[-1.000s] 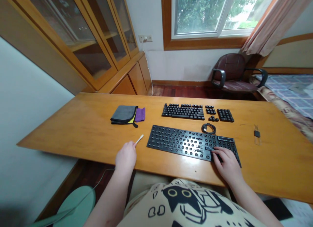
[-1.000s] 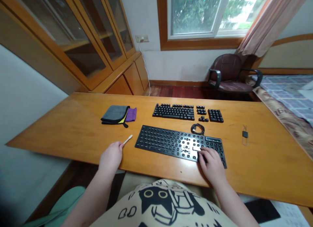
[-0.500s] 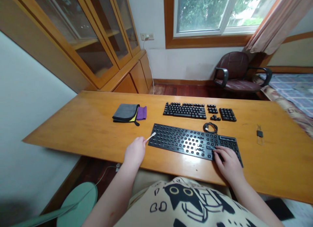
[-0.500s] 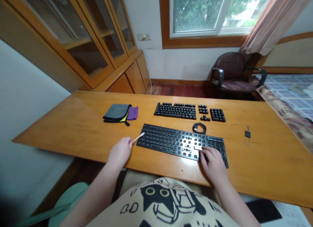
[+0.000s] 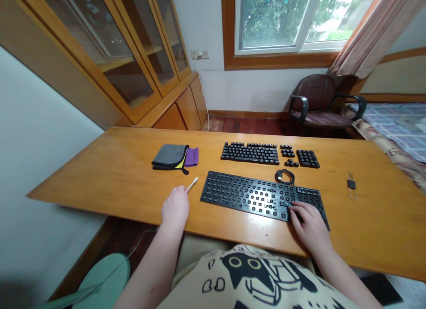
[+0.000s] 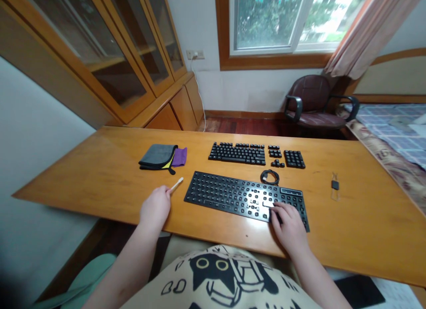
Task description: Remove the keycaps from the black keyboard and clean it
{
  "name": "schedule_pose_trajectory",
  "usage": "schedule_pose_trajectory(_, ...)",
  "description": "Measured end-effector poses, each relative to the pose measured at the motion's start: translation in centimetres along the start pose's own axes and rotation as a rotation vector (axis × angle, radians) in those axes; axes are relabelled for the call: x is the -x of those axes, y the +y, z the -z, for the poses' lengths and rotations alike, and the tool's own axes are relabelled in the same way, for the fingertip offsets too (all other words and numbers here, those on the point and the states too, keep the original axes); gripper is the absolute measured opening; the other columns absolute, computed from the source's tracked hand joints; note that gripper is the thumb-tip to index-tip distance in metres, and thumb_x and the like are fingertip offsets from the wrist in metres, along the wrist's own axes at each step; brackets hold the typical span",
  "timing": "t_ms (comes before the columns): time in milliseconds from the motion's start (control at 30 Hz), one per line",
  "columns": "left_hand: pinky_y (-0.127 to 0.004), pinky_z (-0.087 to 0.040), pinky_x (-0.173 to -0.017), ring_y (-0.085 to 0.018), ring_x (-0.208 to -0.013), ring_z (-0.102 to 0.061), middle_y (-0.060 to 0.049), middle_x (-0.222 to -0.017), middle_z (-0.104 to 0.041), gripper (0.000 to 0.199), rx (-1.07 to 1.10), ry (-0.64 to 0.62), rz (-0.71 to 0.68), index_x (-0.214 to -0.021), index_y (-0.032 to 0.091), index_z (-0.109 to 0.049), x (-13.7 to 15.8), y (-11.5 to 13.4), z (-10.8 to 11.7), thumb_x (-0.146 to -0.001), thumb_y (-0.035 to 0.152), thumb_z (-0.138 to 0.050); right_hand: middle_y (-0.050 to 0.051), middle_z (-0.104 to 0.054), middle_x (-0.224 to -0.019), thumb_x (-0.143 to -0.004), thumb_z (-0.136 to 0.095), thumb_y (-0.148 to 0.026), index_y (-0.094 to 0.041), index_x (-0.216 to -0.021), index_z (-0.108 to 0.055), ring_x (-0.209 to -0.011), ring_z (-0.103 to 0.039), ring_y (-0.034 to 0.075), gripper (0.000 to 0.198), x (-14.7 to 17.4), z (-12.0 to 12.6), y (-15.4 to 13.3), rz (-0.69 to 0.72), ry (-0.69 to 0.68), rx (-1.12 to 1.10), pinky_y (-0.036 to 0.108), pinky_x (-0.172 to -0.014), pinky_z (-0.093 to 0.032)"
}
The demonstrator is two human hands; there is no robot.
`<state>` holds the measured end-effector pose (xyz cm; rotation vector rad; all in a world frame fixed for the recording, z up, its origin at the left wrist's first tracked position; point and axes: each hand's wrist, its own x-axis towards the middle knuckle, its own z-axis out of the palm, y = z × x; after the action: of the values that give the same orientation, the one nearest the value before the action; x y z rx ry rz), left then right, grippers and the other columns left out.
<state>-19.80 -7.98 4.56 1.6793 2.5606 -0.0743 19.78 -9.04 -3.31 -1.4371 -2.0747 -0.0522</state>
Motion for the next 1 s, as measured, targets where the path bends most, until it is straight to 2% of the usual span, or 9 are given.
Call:
schedule_pose_trajectory(133,-0.027,-0.043,-0.067,-0.019,-0.081,-0.062,-0.008,-0.094,-0.062,0.031,0.032,0.021,-0.203,-0.094,0.019,-0.058,0.1,1.2,-0.4,-0.094,0.034,-0.031,0.009,-0.065,-0.094,-0.084,-0.051,-0.028,-0.020,-0.084,-0.061,-0.090,-0.058,0.024,0.013,0.0,0.0,0.0,-0.013,-0.011,-0.002,0.042,-0.084,-0.046)
schedule_pose_trajectory(300,-0.029,-0.043,-0.060,-0.022,-0.074,-0.063,-0.012,-0.088,-0.062,0.032,-0.059,-0.005,0.072,-0.093,0.013,-0.057,-1.4,-0.8,-0.1,-0.094,0.028,-0.030,0.009,-0.064,-0.095,-0.084,-0.051,-0.028,-0.020,-0.085,-0.061,-0.091,-0.058,0.024,0.012,0.1,0.0,0.0,-0.015,-0.017,-0.001,0.041,-0.084,-0.046)
schedule_pose_trajectory(367,-0.030,-0.042,-0.061,-0.022,-0.076,-0.063,-0.012,-0.088,-0.062,0.032,-0.051,0.036,0.086,-0.093,0.013,-0.057,-1.7,-1.5,0.4,-0.094,0.029,-0.029,0.009,-0.064,-0.095,-0.084,-0.052,-0.027,-0.020,-0.085,-0.061,-0.091,-0.058,0.023,0.012,0.1,0.0,0.0,-0.012,-0.018,0.003,0.041,-0.084,-0.047)
schedule_pose_trajectory(467,-0.027,-0.041,-0.065,-0.020,-0.080,-0.062,-0.008,-0.094,-0.062,0.028,0.021,0.069,-0.079,-0.094,0.018,-0.056,-1.1,-0.8,0.3,-0.094,0.032,-0.032,0.009,-0.064,-0.095,-0.084,-0.052,-0.027,-0.020,-0.085,-0.061,-0.090,-0.058,0.023,0.012,0.0,0.0,-0.1,-0.012,-0.010,0.001,0.041,-0.083,-0.047)
schedule_pose_trajectory(567,-0.026,-0.040,-0.066,-0.017,-0.081,-0.061,-0.006,-0.094,-0.062,0.026,0.057,0.004,-0.269,-0.090,0.020,-0.056,-0.2,0.5,-0.7,-0.094,0.033,-0.034,0.009,-0.064,-0.095,-0.084,-0.052,-0.027,-0.020,-0.084,-0.061,-0.090,-0.058,0.023,0.012,0.0,0.0,-0.1,-0.020,-0.012,-0.002,0.041,-0.083,-0.047)
schedule_pose_trajectory(633,-0.027,-0.040,-0.063,-0.018,-0.077,-0.061,-0.007,-0.091,-0.062,0.027,0.015,-0.027,-0.208,-0.089,0.018,-0.056,0.0,0.4,-1.4,-0.094,0.032,-0.032,0.008,-0.064,-0.095,-0.084,-0.052,-0.027,-0.020,-0.085,-0.061,-0.091,-0.058,0.023,0.012,0.0,0.0,-0.1,-0.025,-0.019,-0.006,0.041,-0.083,-0.047)
schedule_pose_trajectory(733,-0.028,-0.040,-0.060,-0.020,-0.073,-0.062,-0.009,-0.087,-0.061,0.030,-0.058,0.012,0.006,-0.091,0.016,-0.055,-0.5,-1.1,-1.6,-0.094,0.030,-0.029,0.008,-0.064,-0.095,-0.084,-0.052,-0.027,-0.020,-0.085,-0.061,-0.091,-0.058,0.023,0.012,0.1,0.0,-0.1,-0.027,-0.022,-0.016,0.040,-0.084,-0.047)
schedule_pose_trajectory(900,-0.026,-0.041,-0.065,-0.018,-0.080,-0.062,-0.007,-0.094,-0.062,0.027,0.029,-0.045,-0.205,-0.092,0.020,-0.056,-0.8,-2.2,-1.4,-0.094,0.033,-0.034,0.008,-0.065,-0.095,-0.084,-0.051,-0.028,-0.020,-0.085,-0.062,-0.091,-0.058,0.023,0.013,0.1,0.1,-0.1,-0.028,-0.016,-0.017,0.040,-0.084,-0.047)
schedule_pose_trajectory(1000,-0.028,-0.040,-0.062,-0.019,-0.076,-0.062,-0.009,-0.091,-0.062,0.029,-0.003,-0.043,-0.071,-0.091,0.017,-0.056,-0.4,-1.7,-1.6,-0.094,0.032,-0.031,0.009,-0.065,-0.094,-0.083,-0.052,-0.028,-0.020,-0.085,-0.062,-0.090,-0.058,0.023,0.013,0.0,0.1,0.0,-0.024,-0.013,-0.011,0.041,-0.084,-0.046)
